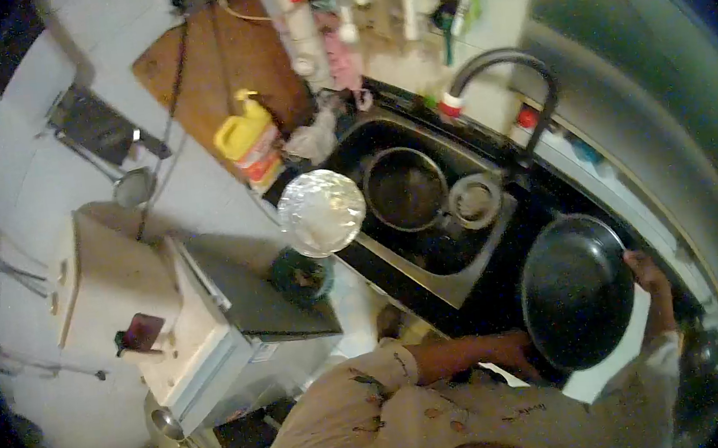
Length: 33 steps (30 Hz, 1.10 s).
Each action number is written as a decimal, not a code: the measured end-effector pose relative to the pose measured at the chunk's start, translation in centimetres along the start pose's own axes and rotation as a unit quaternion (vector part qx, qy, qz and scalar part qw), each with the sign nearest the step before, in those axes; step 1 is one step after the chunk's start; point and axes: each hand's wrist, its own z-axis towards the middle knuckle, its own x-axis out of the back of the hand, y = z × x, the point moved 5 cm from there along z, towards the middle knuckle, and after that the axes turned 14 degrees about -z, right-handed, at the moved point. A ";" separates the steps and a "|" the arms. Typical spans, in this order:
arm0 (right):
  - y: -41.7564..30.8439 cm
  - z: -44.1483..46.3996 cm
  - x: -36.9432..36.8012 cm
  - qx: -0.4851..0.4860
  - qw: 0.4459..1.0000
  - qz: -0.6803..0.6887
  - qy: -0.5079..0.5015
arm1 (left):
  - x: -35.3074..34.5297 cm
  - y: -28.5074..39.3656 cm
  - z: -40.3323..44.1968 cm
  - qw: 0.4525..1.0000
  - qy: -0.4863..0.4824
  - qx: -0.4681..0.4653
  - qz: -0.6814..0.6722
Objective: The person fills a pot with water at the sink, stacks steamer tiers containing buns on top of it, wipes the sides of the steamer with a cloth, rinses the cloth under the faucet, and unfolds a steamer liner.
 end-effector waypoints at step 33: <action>-11.1 -10.5 -2.6 -0.201 0.806 0.476 0.289 | 10.0 -8.0 2.9 0.897 0.379 -0.152 -0.168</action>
